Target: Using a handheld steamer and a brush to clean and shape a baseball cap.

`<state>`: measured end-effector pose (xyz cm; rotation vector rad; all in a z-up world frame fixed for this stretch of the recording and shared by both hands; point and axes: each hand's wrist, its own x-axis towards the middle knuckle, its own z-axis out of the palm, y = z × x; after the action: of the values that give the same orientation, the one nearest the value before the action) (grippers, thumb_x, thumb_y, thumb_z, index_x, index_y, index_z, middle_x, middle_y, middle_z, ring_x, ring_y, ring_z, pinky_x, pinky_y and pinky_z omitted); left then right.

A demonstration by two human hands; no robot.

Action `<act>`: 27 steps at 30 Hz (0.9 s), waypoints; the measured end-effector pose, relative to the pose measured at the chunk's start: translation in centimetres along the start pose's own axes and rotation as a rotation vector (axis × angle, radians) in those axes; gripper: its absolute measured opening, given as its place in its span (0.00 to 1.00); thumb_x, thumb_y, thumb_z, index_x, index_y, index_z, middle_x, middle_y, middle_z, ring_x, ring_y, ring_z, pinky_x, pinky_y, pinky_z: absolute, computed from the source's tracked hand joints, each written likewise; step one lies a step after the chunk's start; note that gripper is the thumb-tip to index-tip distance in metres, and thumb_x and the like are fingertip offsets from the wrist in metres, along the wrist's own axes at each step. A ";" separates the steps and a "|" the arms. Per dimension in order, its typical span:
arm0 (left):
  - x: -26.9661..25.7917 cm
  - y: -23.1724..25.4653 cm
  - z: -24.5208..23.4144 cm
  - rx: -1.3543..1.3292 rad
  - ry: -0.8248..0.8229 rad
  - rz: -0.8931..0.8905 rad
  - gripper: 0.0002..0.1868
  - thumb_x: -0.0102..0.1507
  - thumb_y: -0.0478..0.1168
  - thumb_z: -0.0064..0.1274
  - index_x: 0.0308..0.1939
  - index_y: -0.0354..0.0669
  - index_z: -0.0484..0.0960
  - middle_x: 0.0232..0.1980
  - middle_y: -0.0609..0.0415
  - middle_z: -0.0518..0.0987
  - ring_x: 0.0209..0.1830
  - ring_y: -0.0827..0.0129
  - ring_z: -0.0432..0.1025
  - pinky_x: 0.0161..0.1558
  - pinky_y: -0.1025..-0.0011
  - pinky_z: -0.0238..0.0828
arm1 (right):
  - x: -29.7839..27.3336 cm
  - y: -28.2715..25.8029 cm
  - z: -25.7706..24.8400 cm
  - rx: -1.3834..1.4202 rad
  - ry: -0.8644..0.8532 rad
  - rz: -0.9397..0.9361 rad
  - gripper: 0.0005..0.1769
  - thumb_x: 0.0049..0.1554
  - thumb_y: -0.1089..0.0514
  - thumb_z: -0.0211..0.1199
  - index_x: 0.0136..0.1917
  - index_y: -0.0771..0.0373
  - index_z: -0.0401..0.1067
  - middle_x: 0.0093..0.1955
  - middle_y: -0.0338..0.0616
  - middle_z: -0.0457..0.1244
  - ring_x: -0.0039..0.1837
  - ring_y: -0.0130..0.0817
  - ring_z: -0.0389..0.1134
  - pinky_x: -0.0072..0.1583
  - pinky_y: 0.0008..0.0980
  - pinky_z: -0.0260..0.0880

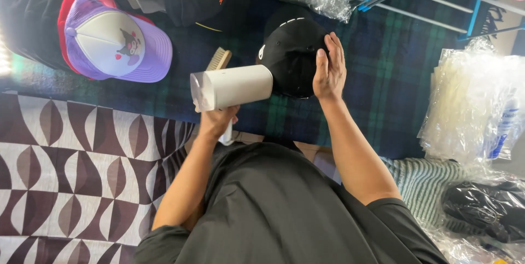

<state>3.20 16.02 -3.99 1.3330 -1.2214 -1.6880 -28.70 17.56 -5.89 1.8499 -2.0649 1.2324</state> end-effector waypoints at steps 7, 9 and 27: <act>1.6 9.5 -3.0 0.817 -0.055 0.336 0.27 0.53 0.48 0.68 0.39 0.23 0.81 0.35 0.28 0.82 0.39 0.28 0.76 0.43 0.33 0.72 | -0.2 -0.3 0.0 0.007 -0.063 0.192 0.26 0.72 0.44 0.46 0.72 0.64 0.65 0.70 0.51 0.63 0.77 0.48 0.57 0.74 0.46 0.61; 1.1 12.4 -2.5 0.870 -0.090 0.211 0.25 0.52 0.50 0.65 0.38 0.29 0.82 0.33 0.36 0.83 0.39 0.34 0.78 0.43 0.39 0.74 | -0.1 -0.5 0.1 0.029 -0.002 0.135 0.22 0.72 0.49 0.48 0.70 0.66 0.67 0.69 0.53 0.64 0.75 0.50 0.61 0.71 0.44 0.65; 11.3 22.0 5.4 0.813 -0.255 -0.078 0.22 0.54 0.43 0.50 0.51 0.42 0.78 0.34 0.54 0.83 0.15 0.68 0.71 0.25 0.67 0.71 | 0.9 -3.1 -1.3 0.083 -0.179 0.453 0.39 0.68 0.30 0.35 0.75 0.58 0.65 0.79 0.43 0.56 0.81 0.44 0.55 0.74 0.48 0.59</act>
<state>-6.12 -0.39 12.88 1.6497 -2.1777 -1.4873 -26.80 17.87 -3.04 1.6269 -2.6770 1.2965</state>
